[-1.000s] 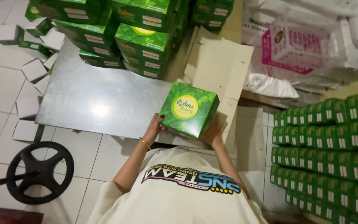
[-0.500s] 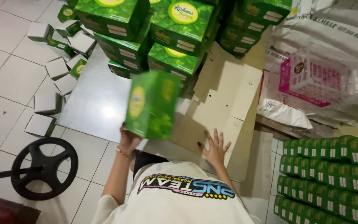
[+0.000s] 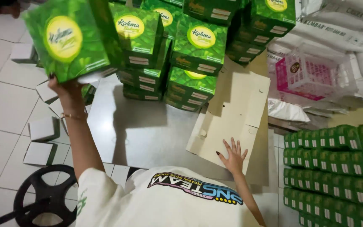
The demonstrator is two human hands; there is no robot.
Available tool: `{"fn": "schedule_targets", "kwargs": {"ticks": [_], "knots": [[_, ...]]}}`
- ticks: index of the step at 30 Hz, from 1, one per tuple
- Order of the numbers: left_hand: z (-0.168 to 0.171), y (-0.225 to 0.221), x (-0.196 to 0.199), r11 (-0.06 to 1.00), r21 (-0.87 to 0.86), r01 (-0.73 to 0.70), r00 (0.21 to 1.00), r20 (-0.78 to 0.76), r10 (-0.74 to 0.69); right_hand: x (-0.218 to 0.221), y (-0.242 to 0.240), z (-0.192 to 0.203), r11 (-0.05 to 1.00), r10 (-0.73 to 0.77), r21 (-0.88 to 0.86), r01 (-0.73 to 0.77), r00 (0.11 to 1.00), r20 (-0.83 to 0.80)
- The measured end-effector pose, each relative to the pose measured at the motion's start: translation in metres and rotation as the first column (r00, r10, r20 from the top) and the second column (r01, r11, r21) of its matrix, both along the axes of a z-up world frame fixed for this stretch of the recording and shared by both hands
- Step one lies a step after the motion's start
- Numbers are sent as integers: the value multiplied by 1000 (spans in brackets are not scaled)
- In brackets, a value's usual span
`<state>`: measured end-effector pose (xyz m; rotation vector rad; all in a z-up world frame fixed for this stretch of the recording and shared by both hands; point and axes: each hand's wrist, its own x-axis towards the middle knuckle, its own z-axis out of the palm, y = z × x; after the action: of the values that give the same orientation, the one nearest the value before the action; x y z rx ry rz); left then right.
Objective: The person folds flat cardboard blanks into open boxes on a metal table, then places green printed bakery product boxes into the folded boxes one at a time and stacks the packed boxes with a pile of finished boxes. They repeat folding and packing across the clip.
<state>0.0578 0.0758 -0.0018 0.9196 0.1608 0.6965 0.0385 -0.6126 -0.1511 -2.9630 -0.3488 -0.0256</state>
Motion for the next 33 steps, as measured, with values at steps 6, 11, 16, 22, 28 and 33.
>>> {"fn": "schedule_targets", "kwargs": {"ticks": [6, 11, 16, 22, 28, 33], "knots": [[-16, 92, 109, 992, 97, -86, 995, 49, 82, -1, 16, 7, 1000, -19, -5, 19, 1000, 17], [-63, 199, 280, 799, 589, -119, 990, 130, 52, -6, 30, 3, 999, -51, 4, 52, 999, -9], [-67, 173, 426, 534, 843, -71, 996, 26, 90, -13, 44, 2, 994, -107, -14, 106, 993, -53], [-7, 93, 411, 774, 482, 410, 848, -513, -130, -11, 56, 13, 989, -146, 4, 146, 989, -38], [-62, 93, 454, 187, 766, 615, 788, -599, -140, -12, 55, 11, 988, -151, -13, 151, 986, -76], [-9, 88, 384, 699, 318, 640, 734, -522, -435, -9, 59, 14, 987, -162, -18, 161, 986, -50]]}}
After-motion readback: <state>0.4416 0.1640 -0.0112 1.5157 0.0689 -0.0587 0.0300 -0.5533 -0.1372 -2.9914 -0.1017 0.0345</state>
